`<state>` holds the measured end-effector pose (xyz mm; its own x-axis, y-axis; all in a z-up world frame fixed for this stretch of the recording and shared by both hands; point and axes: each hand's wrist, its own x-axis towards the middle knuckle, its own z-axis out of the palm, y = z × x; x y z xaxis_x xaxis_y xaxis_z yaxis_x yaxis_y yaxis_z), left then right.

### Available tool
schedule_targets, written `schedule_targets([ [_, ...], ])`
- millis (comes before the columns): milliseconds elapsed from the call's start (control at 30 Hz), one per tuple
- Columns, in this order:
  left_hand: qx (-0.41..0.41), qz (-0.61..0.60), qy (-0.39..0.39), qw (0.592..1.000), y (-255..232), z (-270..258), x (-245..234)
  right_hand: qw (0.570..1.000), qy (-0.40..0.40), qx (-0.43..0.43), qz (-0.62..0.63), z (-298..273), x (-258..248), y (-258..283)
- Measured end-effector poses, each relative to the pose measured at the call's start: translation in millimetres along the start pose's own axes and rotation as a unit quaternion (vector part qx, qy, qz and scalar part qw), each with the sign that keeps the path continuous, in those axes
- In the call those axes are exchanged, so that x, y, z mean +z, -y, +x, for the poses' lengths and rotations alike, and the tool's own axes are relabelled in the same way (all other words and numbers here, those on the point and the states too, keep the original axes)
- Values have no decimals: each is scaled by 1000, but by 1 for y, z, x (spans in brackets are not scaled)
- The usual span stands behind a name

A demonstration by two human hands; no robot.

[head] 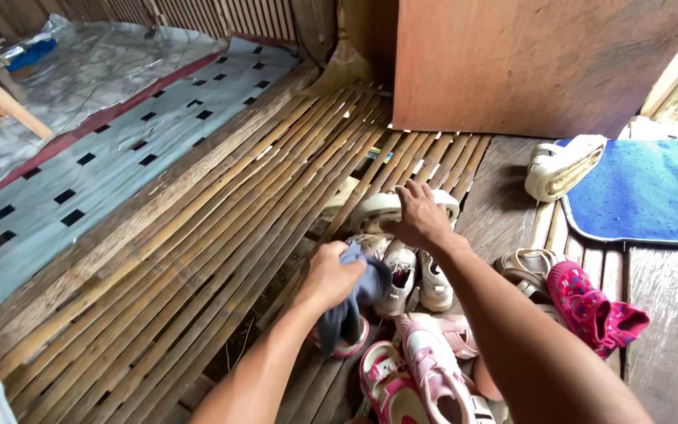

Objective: Cleaning and organizing various pairs of shoes and sandals on a bamboo floor and placing them on a shoe rack.

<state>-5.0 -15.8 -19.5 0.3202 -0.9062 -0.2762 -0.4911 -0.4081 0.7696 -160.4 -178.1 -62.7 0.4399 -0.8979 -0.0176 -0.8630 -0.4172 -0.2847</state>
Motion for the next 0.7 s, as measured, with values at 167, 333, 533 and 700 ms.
schedule_targets([
  [167,20,13,-24,999,10,7,3,999,30,-13,-5,17,33,-22],
  [333,46,4,-31,998,20,14,4,996,84,0,-13,16,48,-26],
  [533,16,43,-29,999,9,24,11,990,-91,-78,-69,59,110,-71],
  [700,1,-18,15,1000,10,30,19,990,53,-27,-125,20,43,-15],
])
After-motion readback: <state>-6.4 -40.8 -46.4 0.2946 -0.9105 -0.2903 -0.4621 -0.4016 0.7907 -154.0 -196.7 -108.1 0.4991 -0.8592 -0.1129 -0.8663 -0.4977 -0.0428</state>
